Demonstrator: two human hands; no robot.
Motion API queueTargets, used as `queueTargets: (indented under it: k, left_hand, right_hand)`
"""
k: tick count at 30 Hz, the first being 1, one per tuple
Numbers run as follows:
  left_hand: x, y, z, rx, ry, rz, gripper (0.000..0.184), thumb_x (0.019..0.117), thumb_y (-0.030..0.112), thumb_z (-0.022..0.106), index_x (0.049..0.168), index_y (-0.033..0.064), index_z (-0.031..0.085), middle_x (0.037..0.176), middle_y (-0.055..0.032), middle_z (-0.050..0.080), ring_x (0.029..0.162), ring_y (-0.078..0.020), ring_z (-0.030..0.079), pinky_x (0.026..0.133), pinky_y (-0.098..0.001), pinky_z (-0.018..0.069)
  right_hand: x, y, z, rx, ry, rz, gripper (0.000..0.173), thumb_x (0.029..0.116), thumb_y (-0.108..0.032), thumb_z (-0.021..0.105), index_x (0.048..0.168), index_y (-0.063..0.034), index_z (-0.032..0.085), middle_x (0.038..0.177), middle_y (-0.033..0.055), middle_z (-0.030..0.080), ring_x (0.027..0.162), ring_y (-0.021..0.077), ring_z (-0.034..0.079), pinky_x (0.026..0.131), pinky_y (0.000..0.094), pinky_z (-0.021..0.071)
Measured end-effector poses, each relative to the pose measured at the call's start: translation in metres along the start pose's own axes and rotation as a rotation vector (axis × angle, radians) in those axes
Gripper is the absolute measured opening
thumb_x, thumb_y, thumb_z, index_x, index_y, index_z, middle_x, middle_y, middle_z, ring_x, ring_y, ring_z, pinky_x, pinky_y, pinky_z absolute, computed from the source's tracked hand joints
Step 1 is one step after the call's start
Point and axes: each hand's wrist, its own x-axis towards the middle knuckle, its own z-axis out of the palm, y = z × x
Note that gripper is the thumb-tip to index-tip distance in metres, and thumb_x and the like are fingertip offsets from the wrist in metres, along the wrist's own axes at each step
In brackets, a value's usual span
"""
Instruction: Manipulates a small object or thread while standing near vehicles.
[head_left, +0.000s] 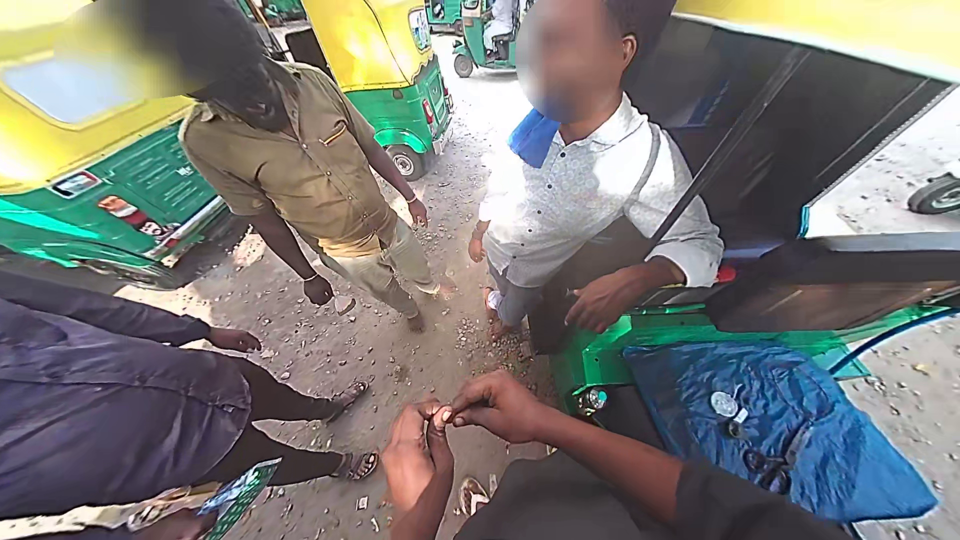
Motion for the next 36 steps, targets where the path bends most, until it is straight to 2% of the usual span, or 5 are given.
queueTargets:
  k: [8, 12, 19, 26, 36]
  left_hand:
    - [-0.005, -0.008, -0.007, 0.060, -0.059, 0.027, 0.031, 0.1002, 0.033, 0.048, 0.088, 0.0137, 0.069, 0.088, 0.0031, 0.069, 0.086, -0.0087, 0.066, 0.081, -0.0298, 0.0561]
    - [-0.007, -0.016, -0.012, 0.072, -0.074, 0.041, 0.037, 0.1037, 0.039, 0.045, 0.091, 0.0134, 0.069, 0.088, 0.0024, 0.069, 0.087, -0.0105, 0.066, 0.082, -0.0319, 0.0561]
    - [-0.006, -0.027, -0.024, 0.204, -0.040, 0.170, 0.035, 0.1022, 0.036, 0.050, 0.087, 0.0115, 0.069, 0.080, 0.0002, 0.067, 0.080, -0.0155, 0.068, 0.076, -0.0353, 0.0575]
    - [-0.008, -0.034, -0.035, 0.168, -0.030, 0.189, 0.031, 0.1001, 0.035, 0.055, 0.084, 0.0125, 0.068, 0.077, 0.0018, 0.066, 0.077, -0.0137, 0.067, 0.072, -0.0328, 0.0582]
    - [-0.004, -0.042, -0.047, 0.119, -0.103, 0.236, 0.033, 0.1020, 0.036, 0.053, 0.082, 0.0130, 0.067, 0.074, 0.0025, 0.064, 0.075, -0.0129, 0.066, 0.071, -0.0333, 0.0581]
  right_hand:
    - [0.001, -0.006, 0.019, 0.037, 0.107, 0.161, 0.014, 0.0870, -0.020, 0.084, 0.094, -0.0088, 0.079, 0.088, 0.0012, 0.074, 0.072, 0.0078, 0.067, 0.070, 0.0293, 0.0588]
    - [-0.001, -0.010, 0.028, 0.069, 0.071, 0.143, 0.015, 0.0953, -0.020, 0.074, 0.101, -0.0054, 0.076, 0.085, 0.0032, 0.073, 0.068, 0.0091, 0.066, 0.066, 0.0294, 0.0570]
    - [0.007, -0.011, 0.046, -0.096, 0.115, 0.097, 0.009, 0.0937, -0.020, 0.074, 0.094, -0.0128, 0.080, 0.102, -0.0021, 0.076, 0.097, 0.0060, 0.069, 0.089, 0.0289, 0.0581]
    - [0.005, -0.011, 0.063, -0.054, 0.199, 0.173, 0.015, 0.0847, -0.027, 0.083, 0.088, -0.0137, 0.077, 0.084, -0.0031, 0.070, 0.067, 0.0056, 0.059, 0.063, 0.0257, 0.0517]
    - [-0.004, -0.024, 0.070, 0.000, 0.129, 0.154, 0.012, 0.0984, -0.015, 0.067, 0.100, -0.0092, 0.078, 0.084, 0.0004, 0.074, 0.064, 0.0075, 0.065, 0.060, 0.0260, 0.0569]
